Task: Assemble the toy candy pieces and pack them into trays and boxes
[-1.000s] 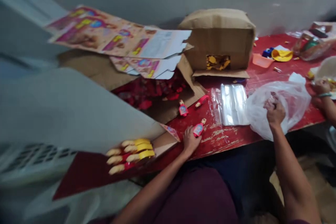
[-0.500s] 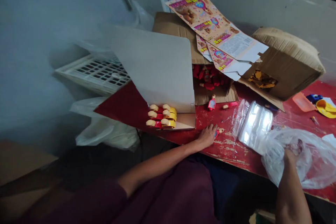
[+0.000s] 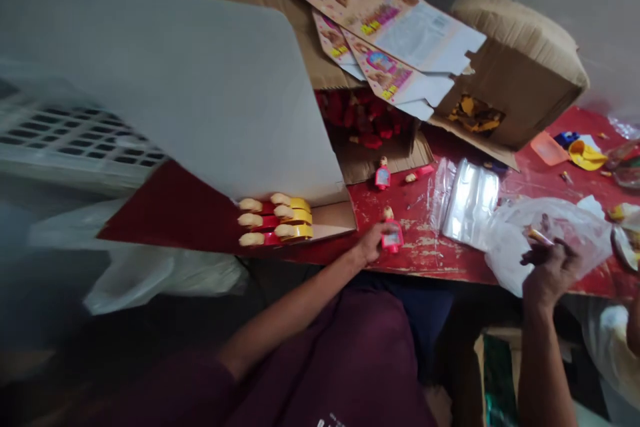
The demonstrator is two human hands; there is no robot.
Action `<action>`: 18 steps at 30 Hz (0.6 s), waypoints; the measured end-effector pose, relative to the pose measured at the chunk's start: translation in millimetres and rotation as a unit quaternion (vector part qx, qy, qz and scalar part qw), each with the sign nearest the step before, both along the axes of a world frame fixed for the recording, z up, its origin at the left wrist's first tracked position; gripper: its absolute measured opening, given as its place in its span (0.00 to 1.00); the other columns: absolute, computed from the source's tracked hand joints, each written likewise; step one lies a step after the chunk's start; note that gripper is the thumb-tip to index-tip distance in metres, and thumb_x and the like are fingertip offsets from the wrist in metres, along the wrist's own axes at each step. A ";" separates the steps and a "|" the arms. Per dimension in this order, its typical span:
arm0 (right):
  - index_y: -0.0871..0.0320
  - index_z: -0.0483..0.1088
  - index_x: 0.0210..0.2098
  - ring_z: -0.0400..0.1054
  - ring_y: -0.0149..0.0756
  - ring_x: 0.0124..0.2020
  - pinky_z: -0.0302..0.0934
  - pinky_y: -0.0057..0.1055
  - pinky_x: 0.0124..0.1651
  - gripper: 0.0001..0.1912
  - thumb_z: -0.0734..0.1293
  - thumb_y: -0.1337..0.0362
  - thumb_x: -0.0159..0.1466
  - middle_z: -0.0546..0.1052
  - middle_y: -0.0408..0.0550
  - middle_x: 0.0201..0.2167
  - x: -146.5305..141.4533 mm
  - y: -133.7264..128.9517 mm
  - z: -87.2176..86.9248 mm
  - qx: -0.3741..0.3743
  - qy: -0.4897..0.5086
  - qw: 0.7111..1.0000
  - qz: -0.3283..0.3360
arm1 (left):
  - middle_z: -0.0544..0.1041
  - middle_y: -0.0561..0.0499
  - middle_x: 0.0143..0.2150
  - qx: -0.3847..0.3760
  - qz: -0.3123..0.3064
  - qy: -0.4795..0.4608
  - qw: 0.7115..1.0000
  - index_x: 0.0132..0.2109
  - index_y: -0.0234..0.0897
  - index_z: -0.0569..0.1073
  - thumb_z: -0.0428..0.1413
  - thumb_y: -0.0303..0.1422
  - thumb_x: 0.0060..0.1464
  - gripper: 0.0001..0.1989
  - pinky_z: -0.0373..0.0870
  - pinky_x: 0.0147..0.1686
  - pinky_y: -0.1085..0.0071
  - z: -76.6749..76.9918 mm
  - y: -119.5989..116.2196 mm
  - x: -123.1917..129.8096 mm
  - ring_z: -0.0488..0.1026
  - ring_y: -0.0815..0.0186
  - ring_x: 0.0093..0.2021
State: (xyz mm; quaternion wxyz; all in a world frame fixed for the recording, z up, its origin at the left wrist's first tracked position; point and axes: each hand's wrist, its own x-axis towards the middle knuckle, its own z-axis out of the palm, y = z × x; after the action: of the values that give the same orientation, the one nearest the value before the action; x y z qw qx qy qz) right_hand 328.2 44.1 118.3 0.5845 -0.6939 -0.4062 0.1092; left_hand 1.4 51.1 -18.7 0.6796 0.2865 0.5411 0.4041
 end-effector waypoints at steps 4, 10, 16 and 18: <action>0.57 0.73 0.47 0.70 0.31 0.26 0.65 0.29 0.29 0.19 0.72 0.55 0.59 0.79 0.46 0.33 -94.4 -48.5 -4.2 -0.101 0.200 0.965 0.134 | 0.79 0.49 0.34 -0.008 0.090 -0.205 0.974 0.36 0.37 0.71 0.61 0.36 0.42 0.13 0.78 0.39 0.61 44.5 7.7 -5.4 0.80 0.60 0.36; 0.55 0.73 0.48 0.74 0.33 0.38 0.71 0.33 0.42 0.16 0.73 0.58 0.62 0.78 0.48 0.43 -186.6 -82.6 -29.8 -0.104 0.222 0.937 0.248 | 0.78 0.52 0.32 -0.002 0.186 -0.358 0.915 0.36 0.36 0.72 0.63 0.30 0.42 0.12 0.77 0.38 0.65 105.1 1.2 -7.9 0.79 0.63 0.34; 0.53 0.70 0.49 0.73 0.36 0.45 0.70 0.34 0.47 0.13 0.72 0.65 0.65 0.75 0.48 0.45 -210.9 -87.3 -47.8 -0.016 0.041 0.952 0.304 | 0.77 0.53 0.29 0.015 0.243 -0.354 0.903 0.35 0.37 0.70 0.63 0.31 0.42 0.13 0.76 0.36 0.66 117.6 -10.0 -4.9 0.77 0.65 0.30; 0.53 0.69 0.50 0.73 0.37 0.47 0.71 0.36 0.48 0.13 0.70 0.66 0.66 0.74 0.49 0.45 -211.7 -86.5 -52.8 0.008 -0.038 0.948 0.315 | 0.76 0.54 0.28 0.039 0.263 -0.336 0.903 0.35 0.37 0.69 0.63 0.31 0.41 0.13 0.75 0.35 0.68 118.9 -14.1 -3.6 0.77 0.66 0.29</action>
State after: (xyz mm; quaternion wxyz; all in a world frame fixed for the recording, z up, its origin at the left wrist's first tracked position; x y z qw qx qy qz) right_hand 116.5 -42.4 65.5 0.5098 -0.5300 -0.6267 0.2578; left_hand -2.3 37.0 100.3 0.6783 0.0068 0.3198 0.6615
